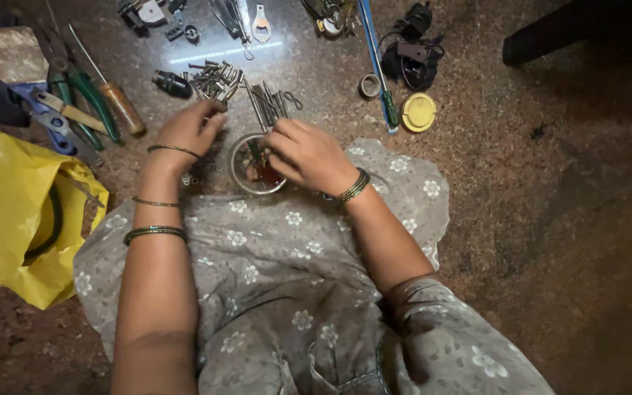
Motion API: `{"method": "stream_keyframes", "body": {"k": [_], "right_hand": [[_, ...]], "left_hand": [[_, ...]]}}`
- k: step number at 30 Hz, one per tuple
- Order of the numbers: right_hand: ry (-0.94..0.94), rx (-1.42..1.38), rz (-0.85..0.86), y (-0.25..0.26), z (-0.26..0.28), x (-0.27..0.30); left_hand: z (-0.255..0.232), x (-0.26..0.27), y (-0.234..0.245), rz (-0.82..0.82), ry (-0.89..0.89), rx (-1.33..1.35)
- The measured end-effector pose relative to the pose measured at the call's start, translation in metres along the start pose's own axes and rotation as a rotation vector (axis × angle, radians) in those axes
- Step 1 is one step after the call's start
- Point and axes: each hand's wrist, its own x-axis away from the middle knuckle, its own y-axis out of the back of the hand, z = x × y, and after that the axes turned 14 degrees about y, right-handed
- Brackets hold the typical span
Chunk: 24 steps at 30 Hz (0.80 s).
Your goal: The person sits on the floor and organizes various tools and hardware items. They pick up screwdrivers, pliers, and small metal parts, placing them into a metal container and arranging them on the floor.
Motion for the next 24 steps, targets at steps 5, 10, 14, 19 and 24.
{"method": "stream_keyframes", "body": {"k": [5,10,14,19,24], "right_hand": [[-0.005,0.021,0.009,-0.002,-0.005,0.003],[-0.015,0.023,0.023,0.000,-0.006,0.003],[-0.006,-0.019,0.006,0.001,-0.005,0.003],[-0.022,-0.045,0.009,0.002,-0.004,0.001],[-0.040,-0.046,0.035,0.000,-0.003,0.001]], "left_hand": [[0.010,-0.003,-0.001,-0.033,0.204,-0.243],[0.017,-0.006,-0.006,0.072,0.241,-0.249],[0.017,-0.006,-0.006,0.044,0.184,-0.171],[0.014,-0.005,-0.005,0.027,0.173,-0.209],[0.014,-0.004,-0.006,0.014,0.134,-0.182]]}}
